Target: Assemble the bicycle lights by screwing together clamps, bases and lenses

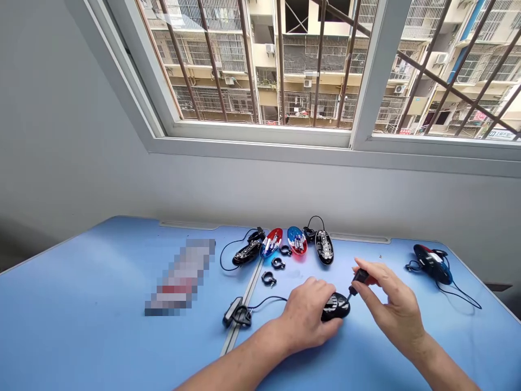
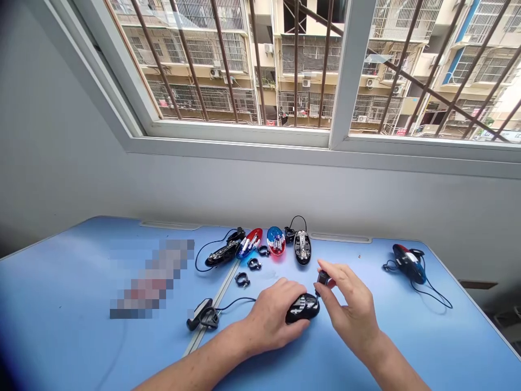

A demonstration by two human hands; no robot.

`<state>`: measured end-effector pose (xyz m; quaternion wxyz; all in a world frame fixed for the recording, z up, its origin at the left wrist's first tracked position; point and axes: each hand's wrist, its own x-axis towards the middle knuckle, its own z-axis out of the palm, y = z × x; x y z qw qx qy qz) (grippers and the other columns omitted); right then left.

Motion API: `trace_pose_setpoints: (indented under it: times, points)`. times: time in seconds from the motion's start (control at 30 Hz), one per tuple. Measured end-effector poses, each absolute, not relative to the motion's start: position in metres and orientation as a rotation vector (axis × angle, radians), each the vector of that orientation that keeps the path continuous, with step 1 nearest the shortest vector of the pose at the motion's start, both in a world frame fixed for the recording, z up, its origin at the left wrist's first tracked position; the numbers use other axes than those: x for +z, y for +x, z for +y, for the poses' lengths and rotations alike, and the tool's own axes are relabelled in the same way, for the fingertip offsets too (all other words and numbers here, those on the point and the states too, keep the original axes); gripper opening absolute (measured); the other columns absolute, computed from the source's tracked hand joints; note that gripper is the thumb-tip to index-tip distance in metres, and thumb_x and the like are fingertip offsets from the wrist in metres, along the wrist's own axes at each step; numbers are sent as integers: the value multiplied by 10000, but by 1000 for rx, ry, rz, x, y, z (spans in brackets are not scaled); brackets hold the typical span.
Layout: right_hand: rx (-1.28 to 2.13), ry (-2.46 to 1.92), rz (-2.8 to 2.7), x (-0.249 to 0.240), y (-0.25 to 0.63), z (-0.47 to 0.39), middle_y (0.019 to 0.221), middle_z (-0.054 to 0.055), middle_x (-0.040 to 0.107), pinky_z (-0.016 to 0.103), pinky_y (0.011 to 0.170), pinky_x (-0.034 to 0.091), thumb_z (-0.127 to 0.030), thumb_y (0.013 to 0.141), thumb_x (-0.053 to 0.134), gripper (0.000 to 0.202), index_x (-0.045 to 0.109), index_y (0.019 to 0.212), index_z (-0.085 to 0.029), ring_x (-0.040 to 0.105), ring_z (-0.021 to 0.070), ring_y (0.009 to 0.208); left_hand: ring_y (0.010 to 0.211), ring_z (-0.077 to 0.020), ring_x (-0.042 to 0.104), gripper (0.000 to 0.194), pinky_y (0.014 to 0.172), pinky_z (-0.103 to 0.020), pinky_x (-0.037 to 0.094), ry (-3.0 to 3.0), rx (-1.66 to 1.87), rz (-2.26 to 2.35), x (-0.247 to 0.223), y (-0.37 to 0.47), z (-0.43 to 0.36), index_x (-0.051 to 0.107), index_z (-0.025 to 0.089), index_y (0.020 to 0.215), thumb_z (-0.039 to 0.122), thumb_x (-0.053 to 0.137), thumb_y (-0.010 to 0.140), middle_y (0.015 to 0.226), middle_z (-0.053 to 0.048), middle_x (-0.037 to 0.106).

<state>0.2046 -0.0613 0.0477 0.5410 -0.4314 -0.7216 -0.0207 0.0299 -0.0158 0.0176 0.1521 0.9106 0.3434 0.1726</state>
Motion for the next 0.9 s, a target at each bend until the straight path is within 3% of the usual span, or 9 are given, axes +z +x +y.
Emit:
trace_pose_setpoints:
  times: [0.1,0.23,0.4,0.7,0.9]
  points:
    - [23,-1013,-1717,45,204,-62,964,59,694,298,620,563,-121,877,528,348,526,1201,-250,653,174,780,758,-221,529,164,657,-309,414,2614,488,986,19,30,-16,540,214,822,264,635,698,846,-29,653]
    - [24,-1000,-1747,47,202,-61,949,62,673,297,605,543,-119,881,506,280,544,1130,-240,632,185,826,796,-231,539,174,698,-324,427,2592,502,976,19,29,-15,555,215,871,238,615,710,873,-37,655]
    - [-98,-1016,-1691,50,201,-59,847,37,600,285,539,515,-143,830,621,289,563,1095,-241,570,164,706,822,-237,544,193,704,-332,431,2586,495,952,18,28,-14,561,215,917,237,597,729,905,-42,653]
    - [58,-956,-1824,55,204,-61,938,44,682,318,627,546,-96,876,493,373,535,1205,-266,623,172,782,791,-227,541,161,672,-311,428,2598,509,954,18,28,-15,557,221,877,211,578,717,861,-35,641]
    - [-111,-1015,-1713,49,202,-59,843,39,600,331,613,528,-160,840,617,276,571,1097,-250,564,169,719,788,-232,534,154,664,-321,420,2604,498,954,16,28,-14,554,212,884,228,575,732,868,-37,644]
